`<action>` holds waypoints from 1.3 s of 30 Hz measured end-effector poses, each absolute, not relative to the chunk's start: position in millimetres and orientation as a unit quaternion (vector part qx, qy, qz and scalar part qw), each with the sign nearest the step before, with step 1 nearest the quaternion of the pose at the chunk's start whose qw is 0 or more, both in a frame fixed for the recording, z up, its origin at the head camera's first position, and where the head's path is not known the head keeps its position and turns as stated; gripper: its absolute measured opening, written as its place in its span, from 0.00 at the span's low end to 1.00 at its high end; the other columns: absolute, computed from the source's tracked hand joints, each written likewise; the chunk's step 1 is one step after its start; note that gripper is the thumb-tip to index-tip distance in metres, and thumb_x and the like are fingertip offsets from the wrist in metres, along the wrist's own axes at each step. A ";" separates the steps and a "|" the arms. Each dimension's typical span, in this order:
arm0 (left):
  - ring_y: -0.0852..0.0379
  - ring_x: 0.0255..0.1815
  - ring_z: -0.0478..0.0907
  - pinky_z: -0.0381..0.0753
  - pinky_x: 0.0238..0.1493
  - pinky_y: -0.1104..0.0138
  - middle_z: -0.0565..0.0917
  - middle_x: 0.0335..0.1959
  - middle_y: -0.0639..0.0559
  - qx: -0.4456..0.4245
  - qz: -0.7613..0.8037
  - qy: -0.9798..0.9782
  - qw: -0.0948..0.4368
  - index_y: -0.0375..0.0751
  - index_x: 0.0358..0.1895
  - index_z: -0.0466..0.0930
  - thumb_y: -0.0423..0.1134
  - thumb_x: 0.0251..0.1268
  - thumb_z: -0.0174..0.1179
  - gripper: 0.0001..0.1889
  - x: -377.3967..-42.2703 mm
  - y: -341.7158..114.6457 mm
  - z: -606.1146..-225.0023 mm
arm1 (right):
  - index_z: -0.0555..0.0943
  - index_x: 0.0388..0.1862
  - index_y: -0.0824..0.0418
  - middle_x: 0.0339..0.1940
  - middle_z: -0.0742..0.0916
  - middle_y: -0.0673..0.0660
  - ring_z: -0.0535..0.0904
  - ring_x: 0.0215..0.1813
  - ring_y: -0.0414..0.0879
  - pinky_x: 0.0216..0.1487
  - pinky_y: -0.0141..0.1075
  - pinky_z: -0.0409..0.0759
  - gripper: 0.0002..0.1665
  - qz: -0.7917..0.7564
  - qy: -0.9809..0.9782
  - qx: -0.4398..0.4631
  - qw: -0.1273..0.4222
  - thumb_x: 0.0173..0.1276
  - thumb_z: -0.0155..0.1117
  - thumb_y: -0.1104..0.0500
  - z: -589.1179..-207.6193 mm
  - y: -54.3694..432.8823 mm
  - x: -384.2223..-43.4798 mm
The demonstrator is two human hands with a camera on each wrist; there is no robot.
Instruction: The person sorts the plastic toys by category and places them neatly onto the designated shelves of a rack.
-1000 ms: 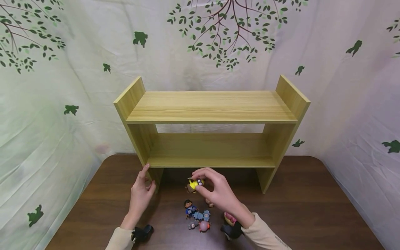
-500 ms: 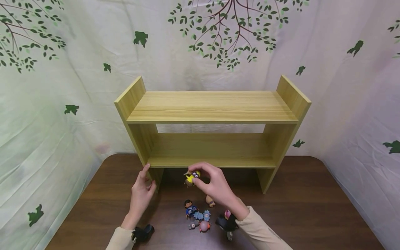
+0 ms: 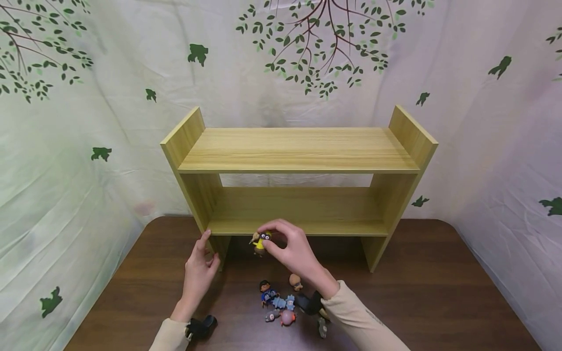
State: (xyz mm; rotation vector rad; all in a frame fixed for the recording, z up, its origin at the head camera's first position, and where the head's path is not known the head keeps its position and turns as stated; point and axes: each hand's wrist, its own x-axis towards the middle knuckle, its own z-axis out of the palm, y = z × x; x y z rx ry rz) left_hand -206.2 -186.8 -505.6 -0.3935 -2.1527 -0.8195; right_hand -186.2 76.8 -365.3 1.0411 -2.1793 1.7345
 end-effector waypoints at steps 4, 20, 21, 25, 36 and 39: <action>0.59 0.20 0.64 0.77 0.21 0.67 0.73 0.45 0.40 -0.154 -0.324 -0.849 0.389 0.51 0.71 0.57 0.12 0.44 0.61 0.49 -205.9 -186.8 -505.6 | 0.80 0.48 0.69 0.46 0.84 0.59 0.80 0.49 0.51 0.52 0.41 0.77 0.14 0.582 -0.728 0.350 0.093 0.62 0.63 0.72 -378.2 72.5 -199.2; 0.57 0.24 0.67 0.77 0.21 0.66 0.71 0.39 0.46 -0.150 -0.322 -0.848 0.394 0.51 0.70 0.59 0.13 0.45 0.60 0.47 -205.7 -186.5 -505.1 | 0.80 0.47 0.73 0.45 0.84 0.65 0.81 0.47 0.56 0.48 0.44 0.79 0.12 0.570 -0.733 0.356 0.100 0.64 0.60 0.73 -349.7 47.9 -202.5; 0.56 0.25 0.68 0.77 0.22 0.66 0.71 0.39 0.46 -0.149 -0.324 -0.848 0.393 0.51 0.70 0.59 0.14 0.45 0.60 0.47 -205.5 -186.5 -505.1 | 0.80 0.48 0.73 0.45 0.84 0.65 0.81 0.47 0.56 0.48 0.44 0.79 0.13 0.570 -0.734 0.355 0.099 0.64 0.60 0.73 -348.9 46.2 -203.1; 0.56 0.25 0.70 0.78 0.22 0.65 0.72 0.41 0.45 -0.146 -0.327 -0.849 0.388 0.52 0.70 0.59 0.14 0.46 0.60 0.46 -204.9 -186.3 -504.9 | 0.80 0.49 0.72 0.46 0.84 0.64 0.82 0.46 0.55 0.47 0.44 0.79 0.13 0.571 -0.734 0.356 0.093 0.65 0.60 0.72 -358.2 38.7 -215.0; 0.58 0.24 0.69 0.77 0.22 0.66 0.71 0.40 0.46 -0.149 -0.323 -0.849 0.391 0.52 0.70 0.58 0.14 0.46 0.61 0.47 -205.0 -186.1 -505.5 | 0.82 0.50 0.64 0.47 0.85 0.56 0.82 0.45 0.46 0.46 0.38 0.79 0.13 0.579 -0.726 0.360 0.091 0.68 0.62 0.63 -374.9 20.5 -239.9; 0.58 0.24 0.70 0.78 0.22 0.66 0.72 0.41 0.46 -0.150 -0.321 -0.848 0.394 0.52 0.70 0.58 0.14 0.46 0.61 0.47 -205.1 -185.9 -505.0 | 0.81 0.51 0.64 0.47 0.84 0.56 0.81 0.46 0.45 0.47 0.36 0.78 0.13 0.579 -0.724 0.365 0.091 0.68 0.61 0.64 -374.7 15.2 -243.3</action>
